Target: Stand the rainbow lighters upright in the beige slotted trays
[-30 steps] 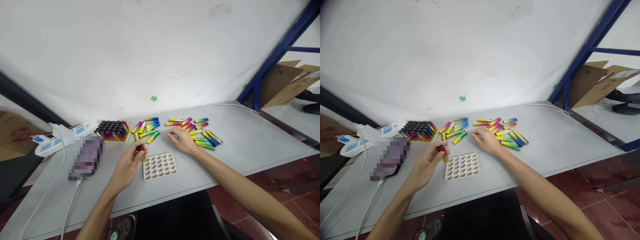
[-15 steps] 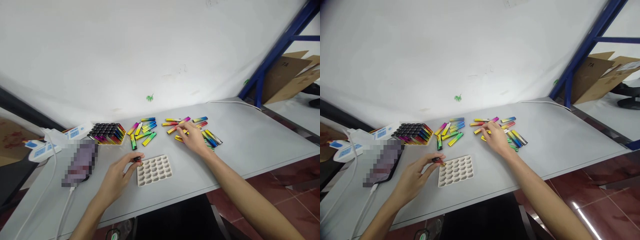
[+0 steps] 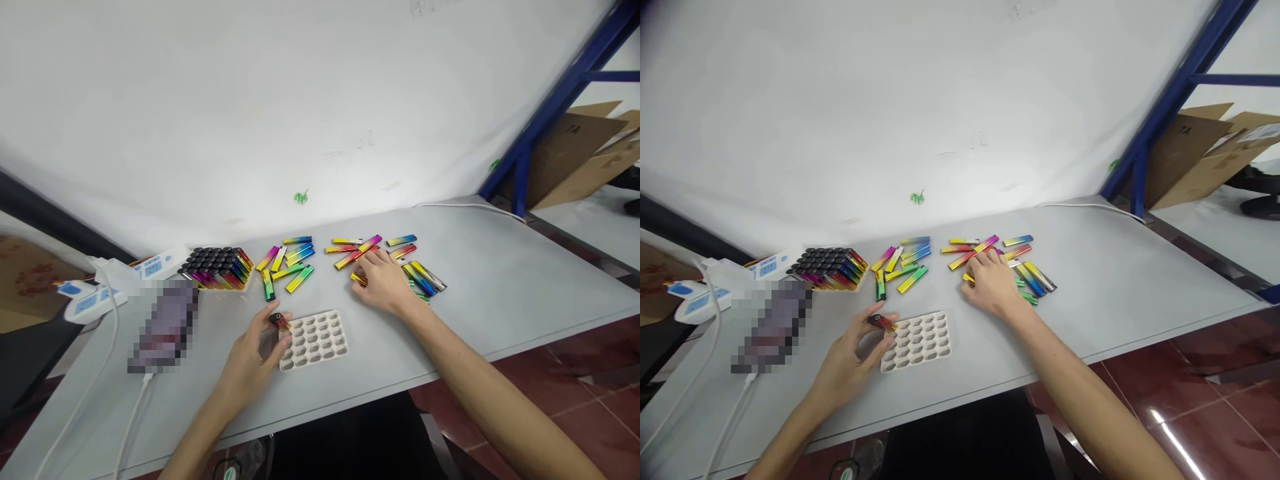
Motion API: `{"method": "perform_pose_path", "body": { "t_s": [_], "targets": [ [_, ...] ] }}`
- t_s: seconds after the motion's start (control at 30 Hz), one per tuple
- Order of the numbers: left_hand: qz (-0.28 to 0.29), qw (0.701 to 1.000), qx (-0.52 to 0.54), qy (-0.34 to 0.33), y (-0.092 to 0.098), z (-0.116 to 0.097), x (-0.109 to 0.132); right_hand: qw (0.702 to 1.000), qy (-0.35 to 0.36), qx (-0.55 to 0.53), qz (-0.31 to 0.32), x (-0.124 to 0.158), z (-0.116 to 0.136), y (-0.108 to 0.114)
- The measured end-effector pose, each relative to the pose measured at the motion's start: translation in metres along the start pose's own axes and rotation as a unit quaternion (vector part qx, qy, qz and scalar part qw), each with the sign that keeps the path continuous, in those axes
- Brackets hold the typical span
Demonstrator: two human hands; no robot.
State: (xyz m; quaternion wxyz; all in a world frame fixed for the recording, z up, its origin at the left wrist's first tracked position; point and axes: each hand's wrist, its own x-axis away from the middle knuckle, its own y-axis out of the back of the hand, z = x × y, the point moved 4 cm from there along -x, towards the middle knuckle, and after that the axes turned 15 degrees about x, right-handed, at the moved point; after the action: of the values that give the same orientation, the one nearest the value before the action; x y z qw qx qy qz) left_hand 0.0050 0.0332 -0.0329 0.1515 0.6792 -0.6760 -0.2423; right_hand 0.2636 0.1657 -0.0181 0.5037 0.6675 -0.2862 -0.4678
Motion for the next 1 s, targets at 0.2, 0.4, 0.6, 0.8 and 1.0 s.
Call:
{"method": "perform_pose_path", "body": {
  "t_s": [0.2, 0.4, 0.6, 0.8, 1.0],
  "targets": [
    [-0.092, 0.993, -0.055, -0.053, 0.032, 0.017, -0.021, 0.997, 0.061, -0.037, -0.004, -0.001, 0.011, -0.002],
    [-0.124, 0.946, -0.272, -0.128, 0.054, 0.035, -0.058, 0.991, 0.097, -0.091, 0.006, -0.001, 0.02, -0.008],
    [-0.129, 0.94, -0.27, -0.162, 0.05, 0.039, -0.063, 0.998, 0.043, -0.038, -0.014, 0.002, 0.006, -0.001],
    [-0.119, 0.952, -0.244, -0.144, 0.051, 0.049, -0.075, 0.986, 0.044, -0.159, 0.004, -0.001, 0.002, 0.0],
    [-0.132, 0.946, -0.218, -0.199, 0.055, 0.029, -0.081, 0.91, 0.007, -0.413, 0.023, -0.004, 0.012, -0.009]
  ]
}}
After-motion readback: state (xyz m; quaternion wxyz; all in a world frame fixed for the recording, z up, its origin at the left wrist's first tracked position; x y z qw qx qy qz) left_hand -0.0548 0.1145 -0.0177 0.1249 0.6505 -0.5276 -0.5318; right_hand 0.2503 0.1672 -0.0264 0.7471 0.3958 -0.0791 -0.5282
